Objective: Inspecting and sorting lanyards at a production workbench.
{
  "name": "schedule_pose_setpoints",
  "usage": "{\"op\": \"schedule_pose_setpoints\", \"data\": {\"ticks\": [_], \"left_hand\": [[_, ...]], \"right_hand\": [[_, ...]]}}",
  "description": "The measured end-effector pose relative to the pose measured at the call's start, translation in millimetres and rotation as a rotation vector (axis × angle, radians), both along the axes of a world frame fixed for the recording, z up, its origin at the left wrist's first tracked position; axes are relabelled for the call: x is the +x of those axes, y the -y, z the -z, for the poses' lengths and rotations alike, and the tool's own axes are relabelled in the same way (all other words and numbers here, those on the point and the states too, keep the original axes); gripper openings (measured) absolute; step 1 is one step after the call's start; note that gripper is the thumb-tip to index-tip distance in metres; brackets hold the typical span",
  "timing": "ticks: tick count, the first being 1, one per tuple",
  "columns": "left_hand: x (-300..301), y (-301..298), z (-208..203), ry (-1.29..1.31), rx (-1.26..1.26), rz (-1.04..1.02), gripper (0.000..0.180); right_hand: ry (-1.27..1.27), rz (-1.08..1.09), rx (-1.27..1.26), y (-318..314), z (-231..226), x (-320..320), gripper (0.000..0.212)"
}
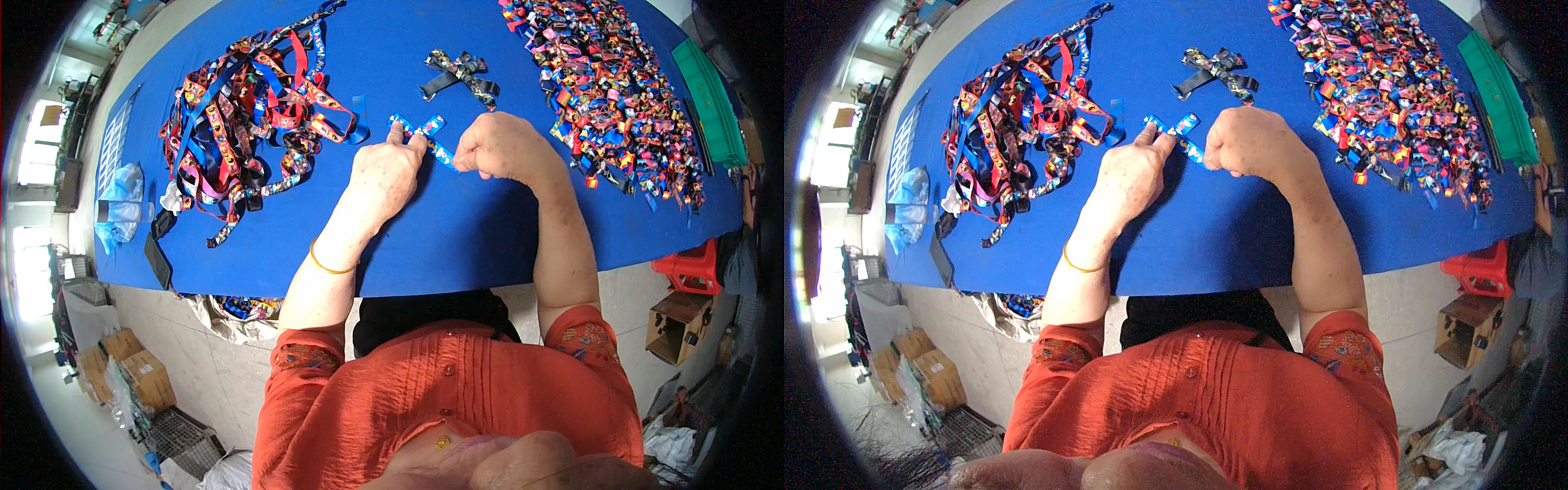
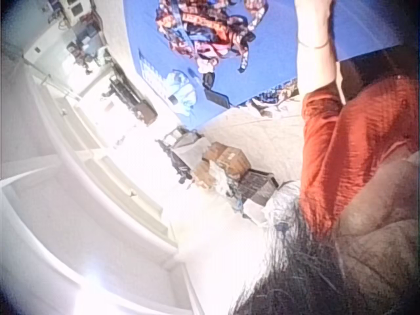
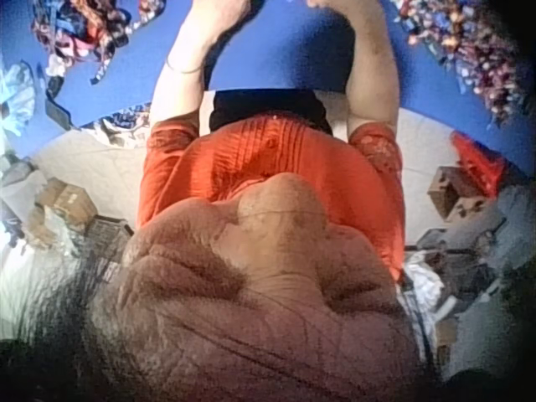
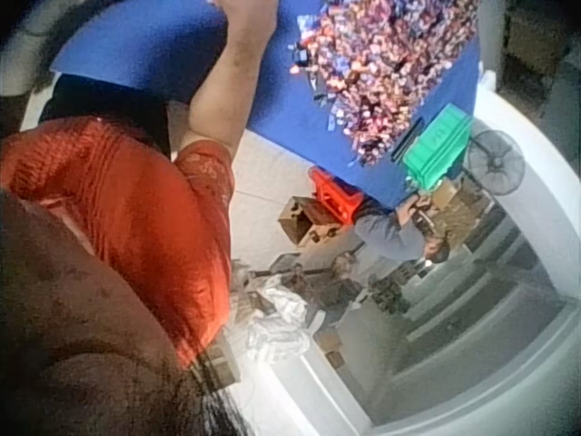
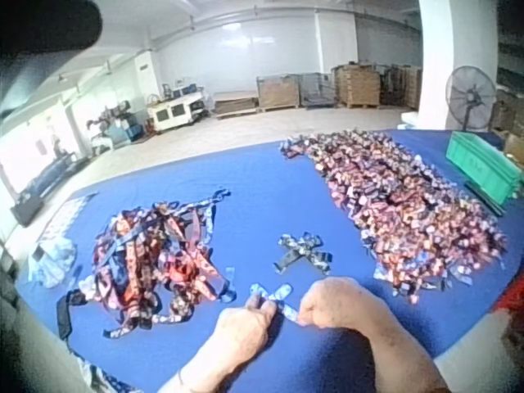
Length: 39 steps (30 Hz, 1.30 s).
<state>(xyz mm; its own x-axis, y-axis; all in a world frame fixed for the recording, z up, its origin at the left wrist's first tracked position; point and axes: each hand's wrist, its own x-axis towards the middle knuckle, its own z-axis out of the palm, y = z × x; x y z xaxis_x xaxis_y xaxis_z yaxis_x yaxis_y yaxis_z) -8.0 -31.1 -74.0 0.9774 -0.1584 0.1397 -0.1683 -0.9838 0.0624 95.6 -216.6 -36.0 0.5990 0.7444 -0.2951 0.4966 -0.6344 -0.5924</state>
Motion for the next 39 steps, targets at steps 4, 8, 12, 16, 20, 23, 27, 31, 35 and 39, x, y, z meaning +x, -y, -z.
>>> {"op": "schedule_pose_setpoints", "data": {"ticks": [4, 8, 12, 16, 20, 23, 27, 31, 35, 39], "left_hand": [[1, 3, -3, -0.075, -0.010, -0.045, 0.042], [1, 1, -1, -0.022, -0.009, -0.017, 0.036], [0, 1, 2, 0.050, -0.026, -0.004, 0.027], [5, 2, 5, 0.096, -0.126, -0.038, 0.020], [11, -10, 5, 0.218, -0.387, -0.195, 0.010], [16, -24, 7, 0.316, -0.499, -0.298, 0.010], [21, -39, 10, 0.324, -0.656, -0.376, 0.013], [21, -54, 13, 0.307, -0.761, -0.505, 0.016], [21, -51, 7, 0.271, -0.716, -0.462, 0.016], [26, -51, 18, 0.336, -0.540, -0.222, 0.023]], "right_hand": [[0.033, 0.001, -0.027, -1, -2, -4, 0.017], [0.136, -0.012, 0.023, 1, -1, -8, 0.017], [0.108, 0.019, 0.003, -1, -1, -7, 0.018], [0.124, 0.045, 0.015, 2, 4, -2, 0.024], [0.206, 0.085, 0.089, -8, 7, 1, 0.029], [0.325, 0.195, 0.313, -15, 23, 0, 0.028], [0.370, 0.265, 0.365, -18, 30, 0, 0.025], [0.399, 0.266, 0.375, -25, 37, 0, 0.024], [0.397, 0.282, 0.362, -27, 37, -4, 0.024], [0.351, 0.267, 0.287, -32, 36, -6, 0.025]]}}
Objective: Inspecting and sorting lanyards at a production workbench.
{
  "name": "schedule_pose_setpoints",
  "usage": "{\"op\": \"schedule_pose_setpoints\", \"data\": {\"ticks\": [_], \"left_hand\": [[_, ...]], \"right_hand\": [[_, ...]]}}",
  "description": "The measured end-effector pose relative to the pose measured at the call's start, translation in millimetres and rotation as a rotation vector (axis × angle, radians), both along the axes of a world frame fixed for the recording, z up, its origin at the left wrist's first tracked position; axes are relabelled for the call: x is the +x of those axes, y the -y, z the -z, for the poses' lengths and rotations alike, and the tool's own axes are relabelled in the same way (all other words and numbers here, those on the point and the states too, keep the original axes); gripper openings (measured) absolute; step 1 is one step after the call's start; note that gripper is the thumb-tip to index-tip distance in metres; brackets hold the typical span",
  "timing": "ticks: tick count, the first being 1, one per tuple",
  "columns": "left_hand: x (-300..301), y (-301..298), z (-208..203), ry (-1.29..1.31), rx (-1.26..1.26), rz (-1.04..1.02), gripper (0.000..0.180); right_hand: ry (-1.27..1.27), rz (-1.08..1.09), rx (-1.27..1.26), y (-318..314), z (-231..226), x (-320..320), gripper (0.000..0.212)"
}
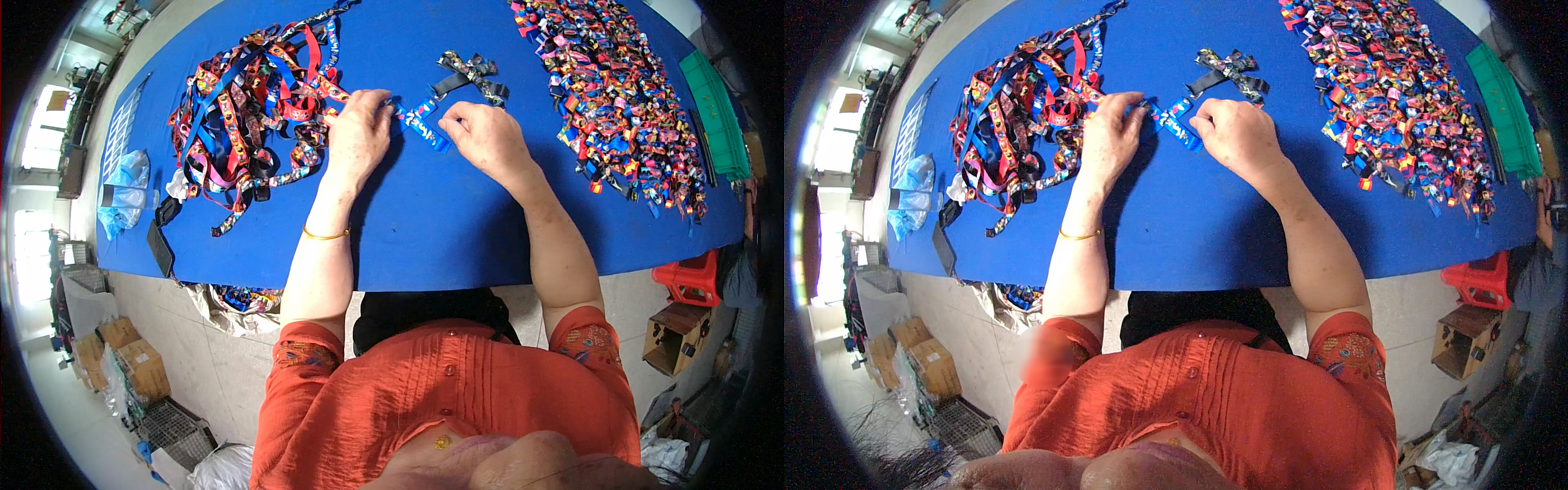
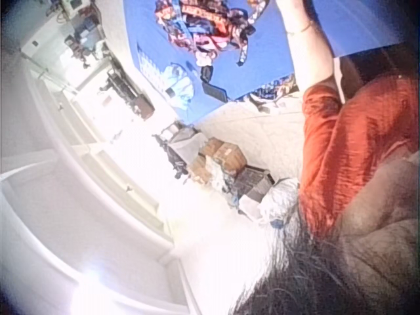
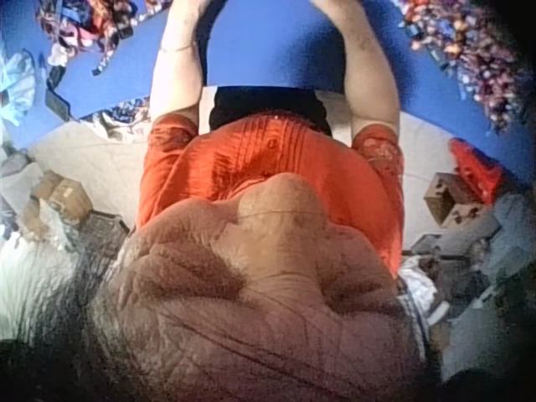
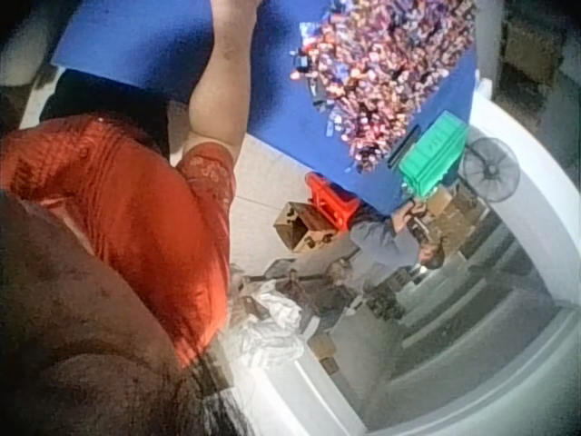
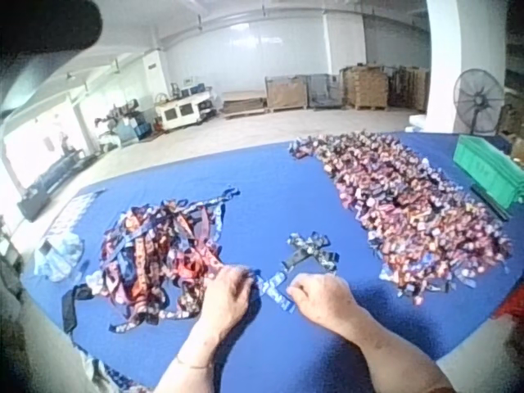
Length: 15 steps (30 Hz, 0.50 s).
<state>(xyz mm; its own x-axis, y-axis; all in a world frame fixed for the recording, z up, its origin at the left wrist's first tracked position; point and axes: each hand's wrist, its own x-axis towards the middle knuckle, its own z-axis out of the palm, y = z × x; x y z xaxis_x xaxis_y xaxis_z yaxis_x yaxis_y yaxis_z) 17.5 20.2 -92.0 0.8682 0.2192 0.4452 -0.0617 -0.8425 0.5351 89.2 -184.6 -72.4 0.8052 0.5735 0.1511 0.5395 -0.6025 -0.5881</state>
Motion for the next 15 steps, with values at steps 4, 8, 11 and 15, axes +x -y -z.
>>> {"op": "schedule_pose_setpoints", "data": {"ticks": [4, 8, 11, 15], "left_hand": [[0, 13, 1, -0.063, 0.104, 0.037, 0.033], [-3, 26, -6, -0.270, 0.150, -0.068, 0.032], [-4, 20, -1, -0.272, 0.141, -0.064, 0.031], [-4, 19, 0, -0.163, 0.079, -0.041, 0.019]], "right_hand": [[0.040, -0.017, -0.012, -1, 5, 0, 0.024], [0.049, -0.007, -0.039, -2, 10, 0, 0.024], [0.070, -0.024, -0.018, -2, 11, 0, 0.024], [0.021, -0.001, 0.034, -2, 4, -3, 0.024]]}}
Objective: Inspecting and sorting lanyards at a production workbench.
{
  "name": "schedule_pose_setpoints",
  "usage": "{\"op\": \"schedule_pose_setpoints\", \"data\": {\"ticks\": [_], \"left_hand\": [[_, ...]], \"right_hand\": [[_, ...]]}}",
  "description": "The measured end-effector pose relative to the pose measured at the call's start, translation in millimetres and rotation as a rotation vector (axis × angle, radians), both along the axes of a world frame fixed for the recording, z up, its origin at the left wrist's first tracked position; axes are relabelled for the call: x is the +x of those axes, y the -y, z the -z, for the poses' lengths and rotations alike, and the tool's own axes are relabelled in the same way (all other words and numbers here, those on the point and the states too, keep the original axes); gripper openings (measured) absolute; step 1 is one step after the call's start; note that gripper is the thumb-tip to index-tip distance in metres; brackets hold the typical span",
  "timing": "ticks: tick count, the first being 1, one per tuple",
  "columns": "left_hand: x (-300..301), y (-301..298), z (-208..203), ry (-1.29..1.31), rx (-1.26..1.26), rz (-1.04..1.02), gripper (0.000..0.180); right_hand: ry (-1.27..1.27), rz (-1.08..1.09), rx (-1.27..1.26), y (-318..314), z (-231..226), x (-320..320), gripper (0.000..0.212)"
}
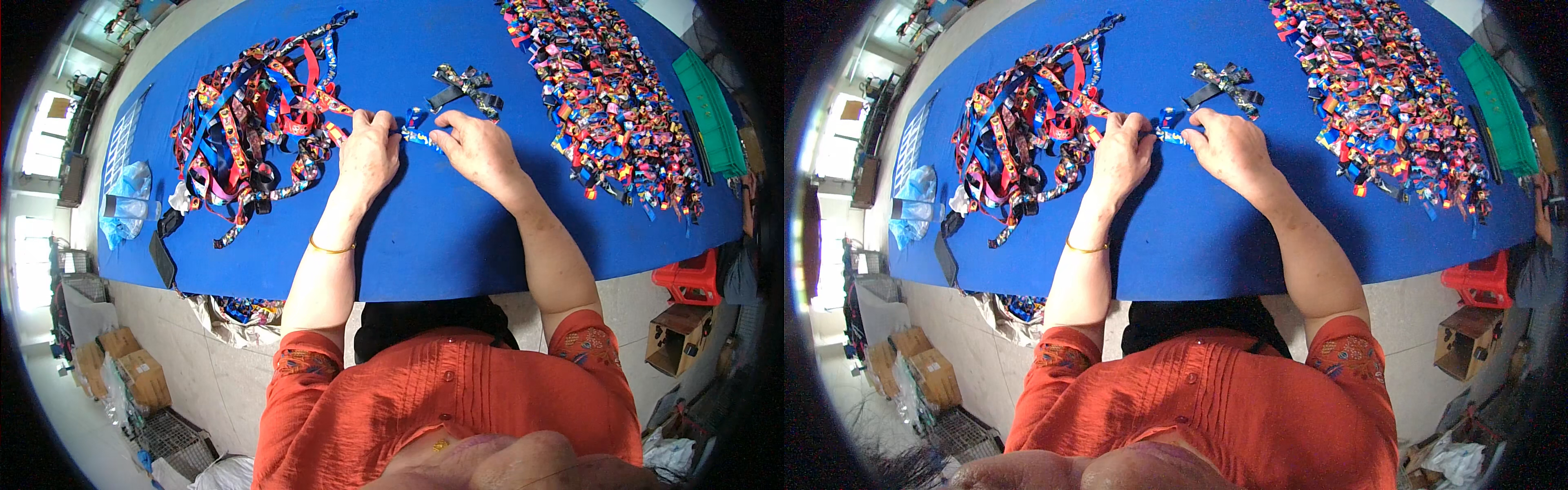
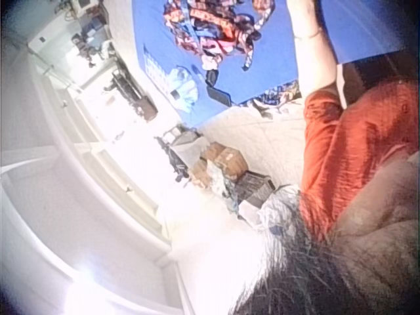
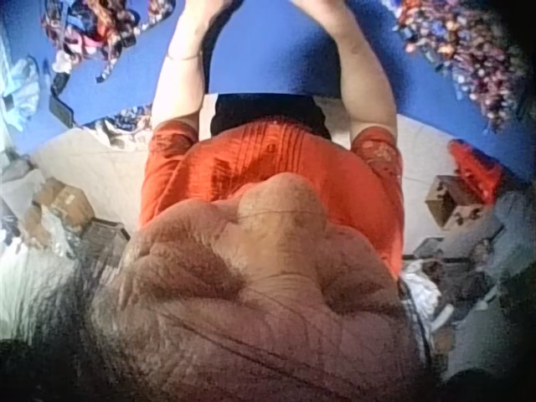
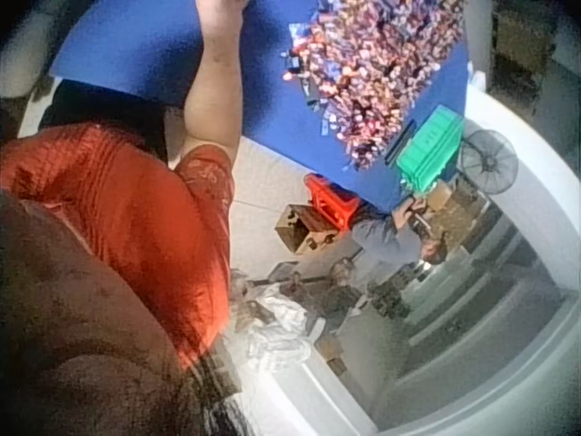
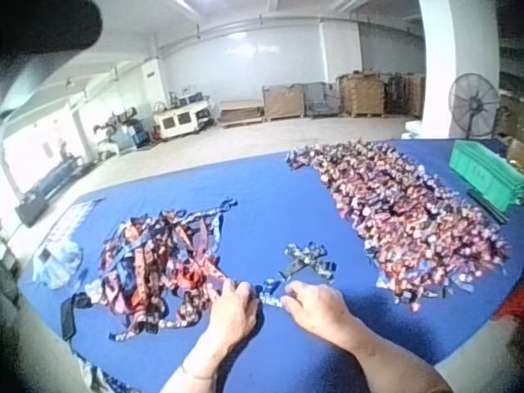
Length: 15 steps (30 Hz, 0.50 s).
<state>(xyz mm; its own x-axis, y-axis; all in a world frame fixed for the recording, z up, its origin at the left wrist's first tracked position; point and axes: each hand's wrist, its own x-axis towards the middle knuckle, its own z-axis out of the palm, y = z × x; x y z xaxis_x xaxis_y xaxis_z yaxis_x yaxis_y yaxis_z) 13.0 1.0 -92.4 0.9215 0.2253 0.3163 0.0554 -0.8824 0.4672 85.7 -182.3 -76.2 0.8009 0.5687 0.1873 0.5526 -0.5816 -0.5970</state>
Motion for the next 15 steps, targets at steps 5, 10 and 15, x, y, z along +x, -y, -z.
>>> {"op": "schedule_pose_setpoints", "data": {"ticks": [5, 10, 15], "left_hand": [[-3, 8, -14, 0.009, -0.091, 0.125, 0.014], [-2, 9, -10, 0.133, -0.075, 0.206, 0.020], [-1, 13, -14, 0.213, -0.282, 0.135, 0.036]], "right_hand": [[0.042, 0.021, 0.172, 1, -5, 2, 0.030], [0.042, -0.142, 0.186, 7, -13, 6, 0.022], [0.025, -0.055, 0.307, 12, -10, 23, 0.014]]}}
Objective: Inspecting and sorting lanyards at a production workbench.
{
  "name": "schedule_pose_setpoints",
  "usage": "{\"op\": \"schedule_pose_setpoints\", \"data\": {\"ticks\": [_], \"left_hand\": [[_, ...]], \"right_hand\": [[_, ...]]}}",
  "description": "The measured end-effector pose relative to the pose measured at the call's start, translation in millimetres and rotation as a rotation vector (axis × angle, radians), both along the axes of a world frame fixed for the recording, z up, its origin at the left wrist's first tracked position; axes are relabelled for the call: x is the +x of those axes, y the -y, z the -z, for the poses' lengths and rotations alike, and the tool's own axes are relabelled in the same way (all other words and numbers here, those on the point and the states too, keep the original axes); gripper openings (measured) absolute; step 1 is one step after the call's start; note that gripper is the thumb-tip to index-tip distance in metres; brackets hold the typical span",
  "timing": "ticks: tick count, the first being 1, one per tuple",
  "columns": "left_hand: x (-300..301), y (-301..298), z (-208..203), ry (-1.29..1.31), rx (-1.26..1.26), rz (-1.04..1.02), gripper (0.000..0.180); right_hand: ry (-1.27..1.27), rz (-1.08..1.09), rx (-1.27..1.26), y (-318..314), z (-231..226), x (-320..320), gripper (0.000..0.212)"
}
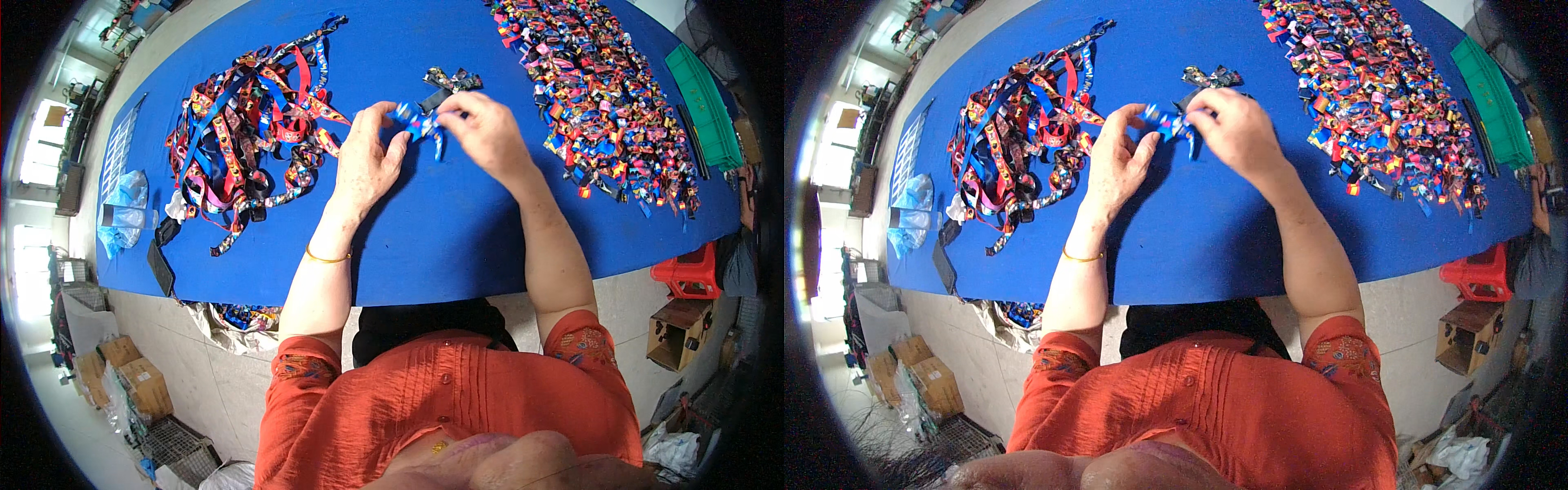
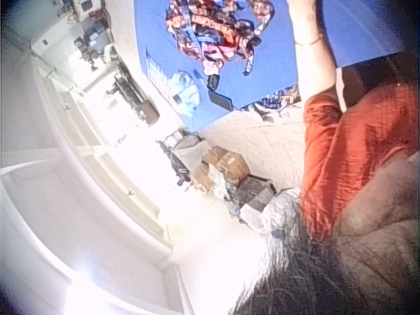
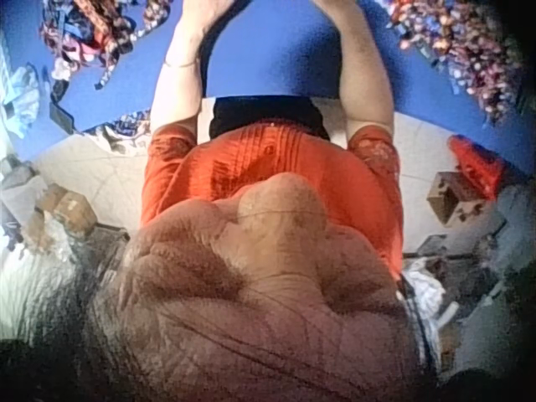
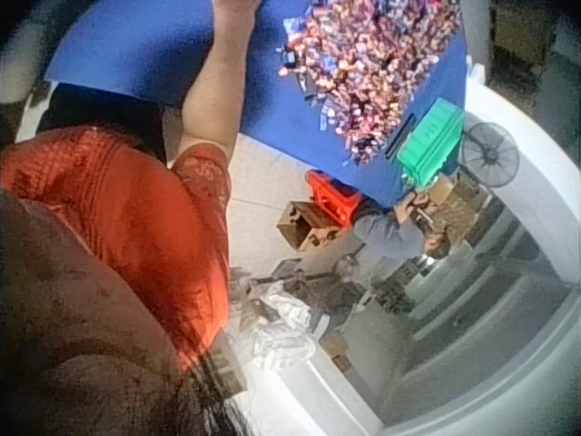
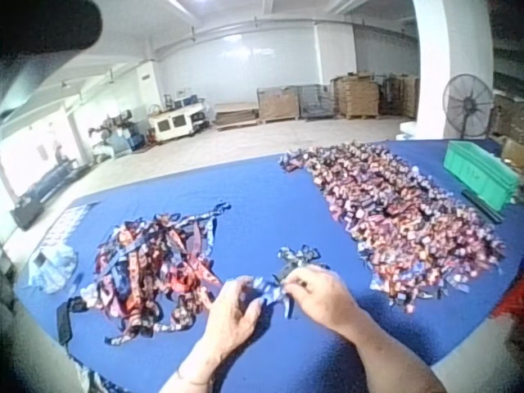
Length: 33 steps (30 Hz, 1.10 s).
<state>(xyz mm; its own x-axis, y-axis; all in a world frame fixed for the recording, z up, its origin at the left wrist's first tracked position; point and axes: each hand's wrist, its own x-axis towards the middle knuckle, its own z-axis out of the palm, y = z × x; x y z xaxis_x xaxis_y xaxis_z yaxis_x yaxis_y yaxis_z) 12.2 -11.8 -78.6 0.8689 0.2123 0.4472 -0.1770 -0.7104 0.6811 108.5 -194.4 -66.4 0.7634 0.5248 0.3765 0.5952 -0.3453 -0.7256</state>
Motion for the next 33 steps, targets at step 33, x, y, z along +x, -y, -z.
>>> {"op": "schedule_pose_setpoints", "data": {"ticks": [33], "left_hand": [[0, 3, 10, -0.134, 0.159, 0.018, 0.040]], "right_hand": [[0.160, 0.216, -0.384, 9, 3, 63, 0.016]]}}
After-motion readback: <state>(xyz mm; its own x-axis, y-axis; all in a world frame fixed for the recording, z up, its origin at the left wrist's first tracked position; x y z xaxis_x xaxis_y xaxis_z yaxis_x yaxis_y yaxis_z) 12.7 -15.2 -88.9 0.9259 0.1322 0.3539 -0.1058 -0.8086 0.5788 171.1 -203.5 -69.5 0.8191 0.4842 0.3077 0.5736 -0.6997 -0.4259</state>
